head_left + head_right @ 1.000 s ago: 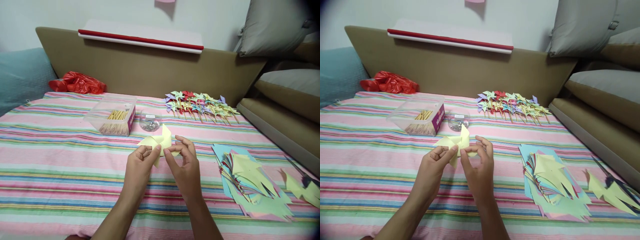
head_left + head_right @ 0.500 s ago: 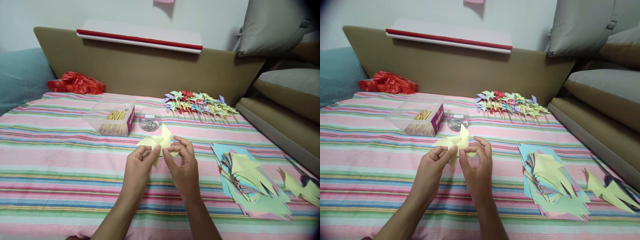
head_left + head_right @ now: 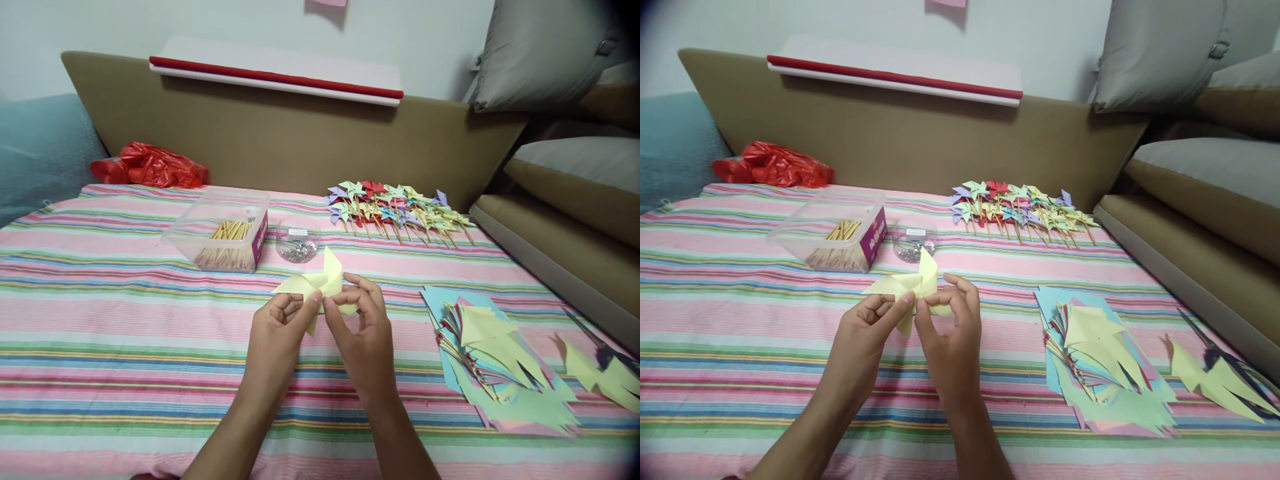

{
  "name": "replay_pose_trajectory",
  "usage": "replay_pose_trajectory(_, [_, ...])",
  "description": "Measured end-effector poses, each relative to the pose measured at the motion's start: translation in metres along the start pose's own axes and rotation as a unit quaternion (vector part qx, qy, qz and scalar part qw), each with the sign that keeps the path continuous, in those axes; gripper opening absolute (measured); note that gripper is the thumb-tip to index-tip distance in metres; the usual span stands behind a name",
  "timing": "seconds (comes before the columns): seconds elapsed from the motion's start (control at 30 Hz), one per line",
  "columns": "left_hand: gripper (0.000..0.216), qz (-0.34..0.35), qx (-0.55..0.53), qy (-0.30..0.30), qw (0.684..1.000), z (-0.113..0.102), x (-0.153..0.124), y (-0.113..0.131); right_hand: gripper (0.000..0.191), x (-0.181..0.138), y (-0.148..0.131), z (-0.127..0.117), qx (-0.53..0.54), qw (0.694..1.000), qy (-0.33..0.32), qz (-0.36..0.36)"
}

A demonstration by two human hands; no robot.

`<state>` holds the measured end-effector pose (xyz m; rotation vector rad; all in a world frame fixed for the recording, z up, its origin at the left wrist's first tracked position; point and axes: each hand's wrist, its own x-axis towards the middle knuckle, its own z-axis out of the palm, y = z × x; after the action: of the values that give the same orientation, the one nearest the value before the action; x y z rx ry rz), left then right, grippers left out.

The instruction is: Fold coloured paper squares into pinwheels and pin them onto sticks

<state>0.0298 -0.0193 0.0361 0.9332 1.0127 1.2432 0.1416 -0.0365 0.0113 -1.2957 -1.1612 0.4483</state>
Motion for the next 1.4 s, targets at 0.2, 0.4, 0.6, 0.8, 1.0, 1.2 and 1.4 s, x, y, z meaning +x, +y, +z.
replay_pose_trajectory(0.2, [0.027,0.019,0.018,-0.024,0.999,-0.001,0.0,-0.003,0.009,-0.003,0.001,0.004,0.024,1.0,0.011,0.002])
replay_pose_trajectory(0.4, [0.025,0.011,0.015,-0.028,0.999,0.001,-0.001,-0.001,0.01,-0.003,0.001,0.006,0.027,0.999,0.023,0.008])
replay_pose_trajectory(0.6, [0.026,0.01,0.032,-0.032,0.999,0.001,-0.002,-0.001,0.012,-0.004,0.0,0.006,0.013,1.0,0.027,0.008])
replay_pose_trajectory(0.8, [0.03,0.038,0.051,-0.014,0.998,-0.008,0.002,-0.003,0.009,-0.006,0.002,0.006,0.0,1.0,0.004,-0.008])
replay_pose_trajectory(1.0, [0.035,0.063,0.198,-0.028,0.978,-0.03,0.007,0.005,0.023,0.003,0.014,-0.007,0.033,0.996,0.067,0.044])
replay_pose_trajectory(1.2, [0.03,0.108,0.397,-0.095,0.906,-0.041,-0.007,-0.005,0.037,0.017,0.046,-0.025,0.031,0.986,0.12,0.111])
replay_pose_trajectory(1.4, [0.024,0.168,0.551,-0.093,0.812,-0.055,-0.013,-0.005,0.033,0.059,0.036,-0.009,-0.157,0.983,-0.075,-0.061])
